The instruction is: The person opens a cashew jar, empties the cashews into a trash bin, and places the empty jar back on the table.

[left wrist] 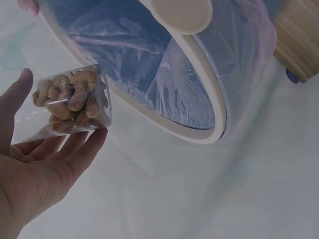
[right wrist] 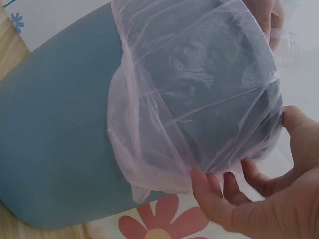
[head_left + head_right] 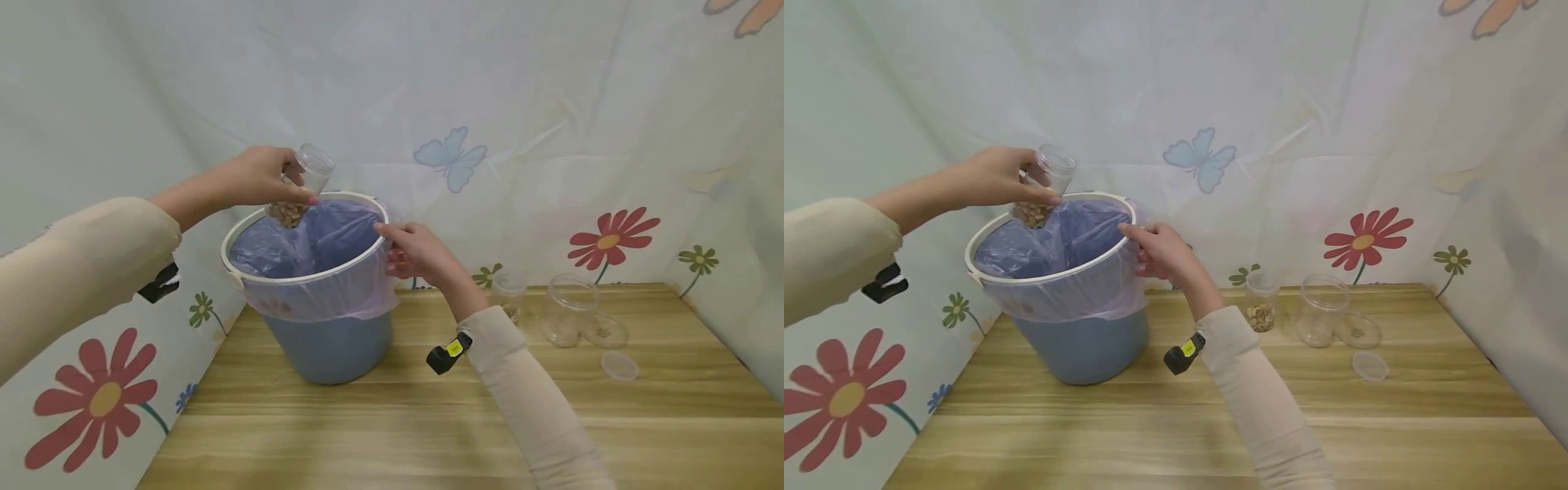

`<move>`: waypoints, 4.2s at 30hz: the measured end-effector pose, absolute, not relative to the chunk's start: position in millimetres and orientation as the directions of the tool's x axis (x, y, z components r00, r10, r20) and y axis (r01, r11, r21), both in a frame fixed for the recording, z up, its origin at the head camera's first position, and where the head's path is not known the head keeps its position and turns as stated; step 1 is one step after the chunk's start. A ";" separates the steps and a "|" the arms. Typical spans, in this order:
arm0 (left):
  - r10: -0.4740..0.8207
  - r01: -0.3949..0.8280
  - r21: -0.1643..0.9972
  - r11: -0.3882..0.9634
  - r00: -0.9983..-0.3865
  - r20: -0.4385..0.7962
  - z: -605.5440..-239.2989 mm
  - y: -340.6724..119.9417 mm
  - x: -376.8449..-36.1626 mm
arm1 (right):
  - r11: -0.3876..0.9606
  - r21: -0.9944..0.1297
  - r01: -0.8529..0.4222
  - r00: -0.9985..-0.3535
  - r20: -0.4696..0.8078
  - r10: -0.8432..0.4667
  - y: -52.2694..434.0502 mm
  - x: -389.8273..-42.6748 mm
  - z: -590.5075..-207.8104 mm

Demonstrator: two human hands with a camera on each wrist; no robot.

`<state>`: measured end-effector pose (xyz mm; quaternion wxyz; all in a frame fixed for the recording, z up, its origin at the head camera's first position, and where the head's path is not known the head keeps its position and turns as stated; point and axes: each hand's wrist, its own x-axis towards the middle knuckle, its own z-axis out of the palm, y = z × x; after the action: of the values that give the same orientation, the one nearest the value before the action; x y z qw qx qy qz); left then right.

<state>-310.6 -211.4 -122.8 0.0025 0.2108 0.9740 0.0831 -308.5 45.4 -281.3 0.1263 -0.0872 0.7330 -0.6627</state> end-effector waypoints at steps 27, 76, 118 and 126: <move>0.454 0.462 -0.037 0.886 -0.882 -0.130 -113.1 -199.1 -326.3 | -0.010 -1.000 0.001 -0.981 0.001 -0.196 37.9 -302.6 -291.4; 0.425 0.497 -0.264 0.827 -0.859 -0.285 -115.0 -183.0 -330.8 | 0.075 -0.992 -0.104 -0.980 0.090 -0.175 37.2 -300.3 -293.7; 0.481 0.561 -0.281 0.778 -0.821 -0.306 -117.6 -179.4 -335.9 | 0.035 -0.995 -0.088 -0.981 0.081 -0.178 35.4 -302.0 -292.8; 0.479 0.560 -0.281 0.779 -0.822 -0.310 -119.8 -178.6 -335.9 | 0.026 -0.995 -0.093 -0.979 0.086 -0.183 35.1 -301.9 -293.0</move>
<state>-335.9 -178.6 -119.8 0.1112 0.2773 0.9366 -0.1829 -301.9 35.1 -293.0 0.0327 -0.0964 0.7156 -0.6910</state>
